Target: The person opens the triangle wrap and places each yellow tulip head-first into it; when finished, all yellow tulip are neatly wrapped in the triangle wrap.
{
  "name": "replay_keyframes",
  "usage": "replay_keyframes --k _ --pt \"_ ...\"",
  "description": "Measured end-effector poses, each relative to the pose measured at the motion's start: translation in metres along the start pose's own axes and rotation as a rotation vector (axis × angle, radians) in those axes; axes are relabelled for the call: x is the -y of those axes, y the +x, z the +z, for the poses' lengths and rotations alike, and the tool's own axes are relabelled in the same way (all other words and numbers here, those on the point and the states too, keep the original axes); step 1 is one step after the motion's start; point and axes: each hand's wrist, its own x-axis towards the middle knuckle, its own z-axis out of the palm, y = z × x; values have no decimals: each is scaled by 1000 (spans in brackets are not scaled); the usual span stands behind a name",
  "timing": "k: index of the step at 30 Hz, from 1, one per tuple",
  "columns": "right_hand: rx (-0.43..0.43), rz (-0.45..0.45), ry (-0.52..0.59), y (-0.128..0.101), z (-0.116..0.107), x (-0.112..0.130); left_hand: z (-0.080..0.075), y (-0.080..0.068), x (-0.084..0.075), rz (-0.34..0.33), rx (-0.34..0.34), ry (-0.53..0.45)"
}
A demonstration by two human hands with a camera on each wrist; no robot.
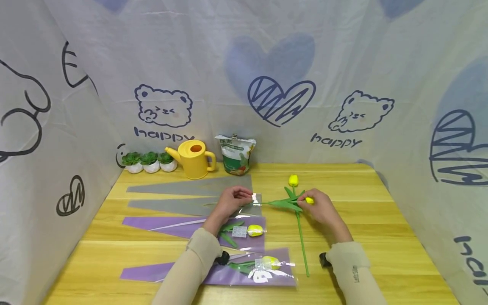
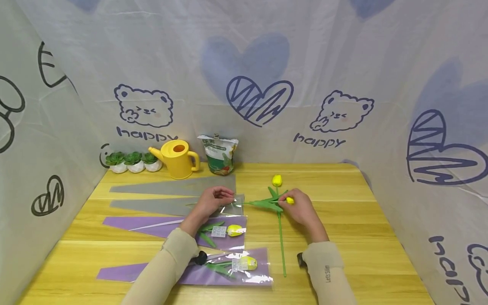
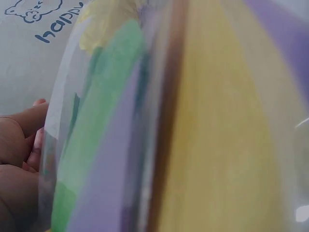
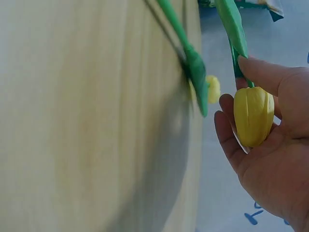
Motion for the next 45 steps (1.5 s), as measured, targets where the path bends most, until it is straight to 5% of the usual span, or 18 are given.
replay_keyframes --k 45 --pt "-37 -93 -1 25 52 63 18 0 -17 68 15 -51"
